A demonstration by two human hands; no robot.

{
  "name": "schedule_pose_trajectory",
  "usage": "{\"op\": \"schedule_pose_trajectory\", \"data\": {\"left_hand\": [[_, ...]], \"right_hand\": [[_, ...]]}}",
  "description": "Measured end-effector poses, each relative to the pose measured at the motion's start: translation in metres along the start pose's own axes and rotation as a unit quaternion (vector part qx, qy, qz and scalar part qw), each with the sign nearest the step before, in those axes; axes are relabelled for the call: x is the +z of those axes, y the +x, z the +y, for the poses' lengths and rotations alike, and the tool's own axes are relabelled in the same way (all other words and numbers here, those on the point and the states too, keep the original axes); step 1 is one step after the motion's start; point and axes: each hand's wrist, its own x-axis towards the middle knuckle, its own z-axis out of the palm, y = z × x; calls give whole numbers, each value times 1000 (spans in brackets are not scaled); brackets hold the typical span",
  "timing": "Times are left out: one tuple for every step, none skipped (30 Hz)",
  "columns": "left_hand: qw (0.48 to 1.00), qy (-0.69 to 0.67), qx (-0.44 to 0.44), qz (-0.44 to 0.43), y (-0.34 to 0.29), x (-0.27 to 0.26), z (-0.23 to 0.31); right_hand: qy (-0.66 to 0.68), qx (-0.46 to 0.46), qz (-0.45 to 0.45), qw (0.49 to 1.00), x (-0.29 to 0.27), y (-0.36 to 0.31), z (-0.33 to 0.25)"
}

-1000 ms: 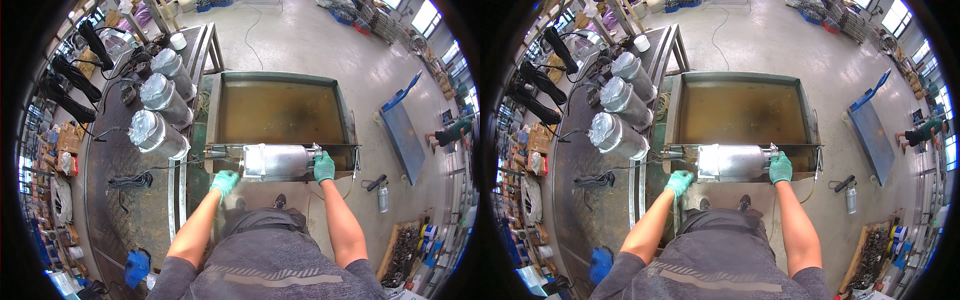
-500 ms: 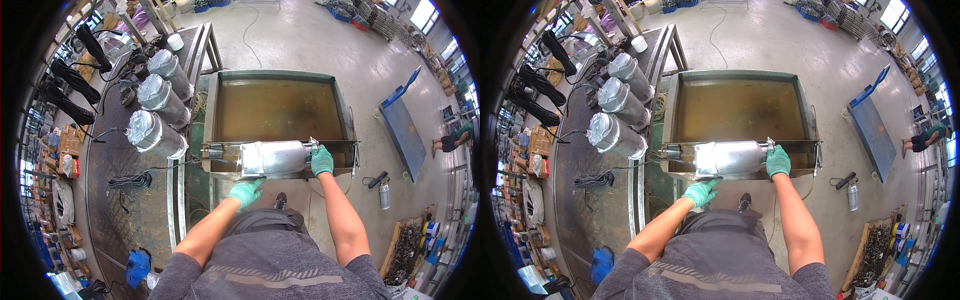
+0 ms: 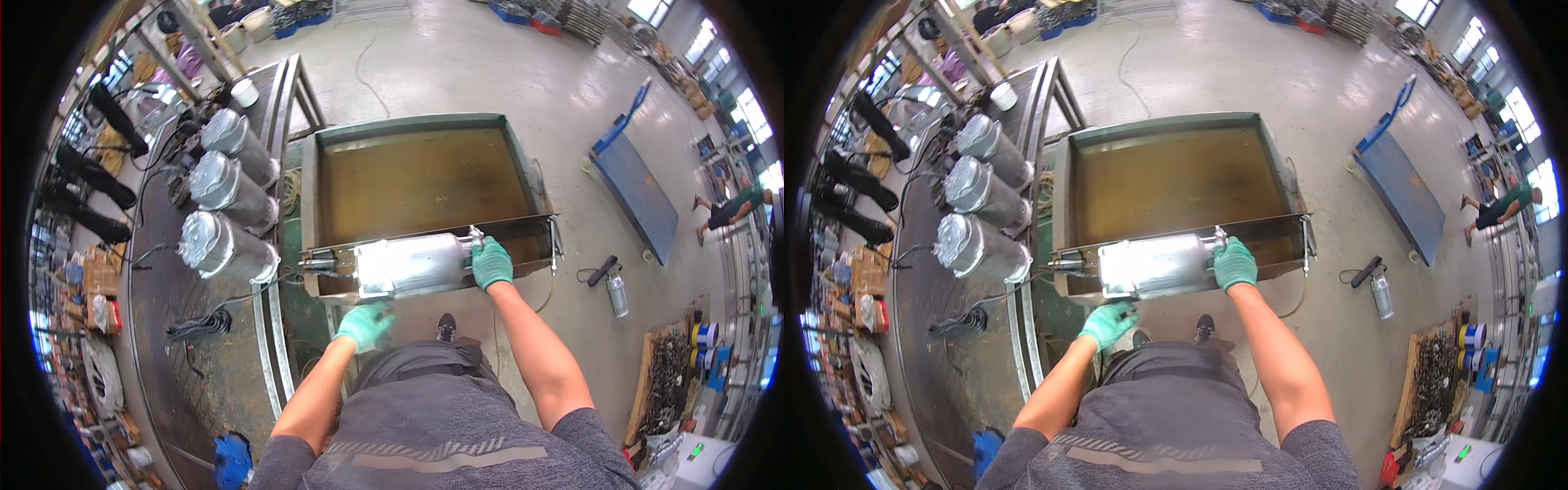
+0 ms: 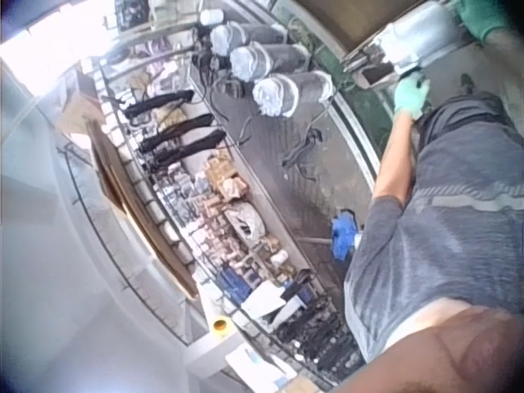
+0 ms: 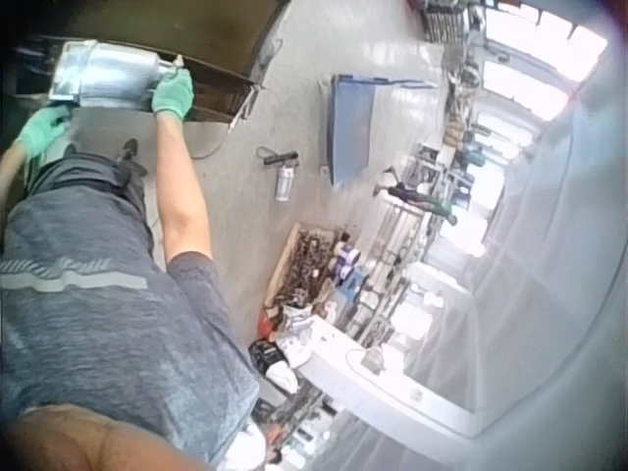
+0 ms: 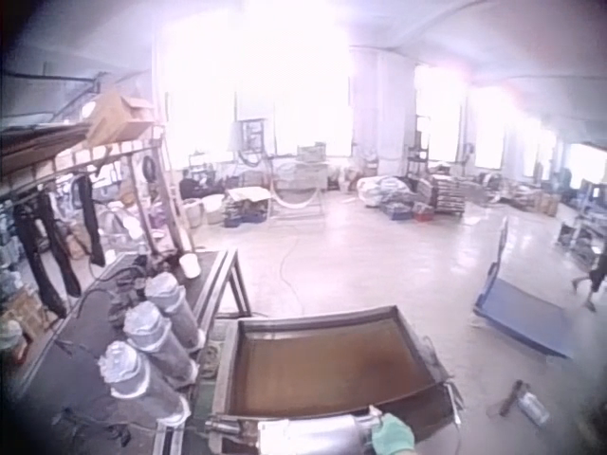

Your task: The person seals a metal cylinder by placing it onto a rotating fixture over a tank, applying sealant from a small nozzle while the cylinder turns, and then picking up a bundle of cables.

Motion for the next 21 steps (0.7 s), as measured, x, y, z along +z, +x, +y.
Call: {"op": "schedule_pose_trajectory", "data": {"left_hand": [[997,-42,-64,2,-6,-12,8],[988,-81,-130,7,-10,-20,12],[982,-72,-150,94,-15,-21,4],[967,-64,-168,180,-19,-20,-5],[954,-101,-144,243,-18,-21,-13],[935,-139,-121,303,-14,-22,-17],[930,-169,-110,307,-11,-27,-7],[928,-170,-71,323,-4,-29,2],[923,-224,-78,303,-1,-31,13],[916,-280,-77,277,10,-32,26],[921,-269,-54,275,17,-31,30],[920,-290,-35,261,23,-35,48],[924,-271,-43,267,24,-33,44],[927,-252,-53,273,24,-30,35],[937,-217,-57,269,27,-27,29],[934,-219,-37,280,32,-25,31],[937,-226,-53,262,35,-25,31],[938,-235,-71,246,33,-30,38],[935,-247,-88,240,33,-32,41],[936,-245,-117,222,34,-34,40],[934,-254,-118,220,33,-36,38]], "right_hand": [[13,11,-14,1000,-6,-3,1],[32,3,-21,999,-5,-2,8],[70,0,-51,996,-8,-1,10],[106,-4,-81,991,-12,0,14],[189,13,-80,979,-18,-1,21],[271,29,-80,959,-23,-3,31],[349,47,-77,933,-28,-6,46],[424,64,-73,900,-34,-8,62],[443,80,-39,892,-34,-8,82],[349,74,12,934,-28,2,125],[291,61,56,953,-29,4,155],[230,50,99,967,-33,2,179],[124,48,152,979,-49,-3,179],[76,82,151,982,-55,-1,188],[51,97,174,979,-62,0,200],[27,118,194,974,-63,1,219],[19,123,176,976,-63,5,236],[12,126,158,979,-63,12,245],[4,127,138,982,-63,19,253],[36,134,104,985,-62,27,260],[69,137,66,986,-65,35,257]]}}
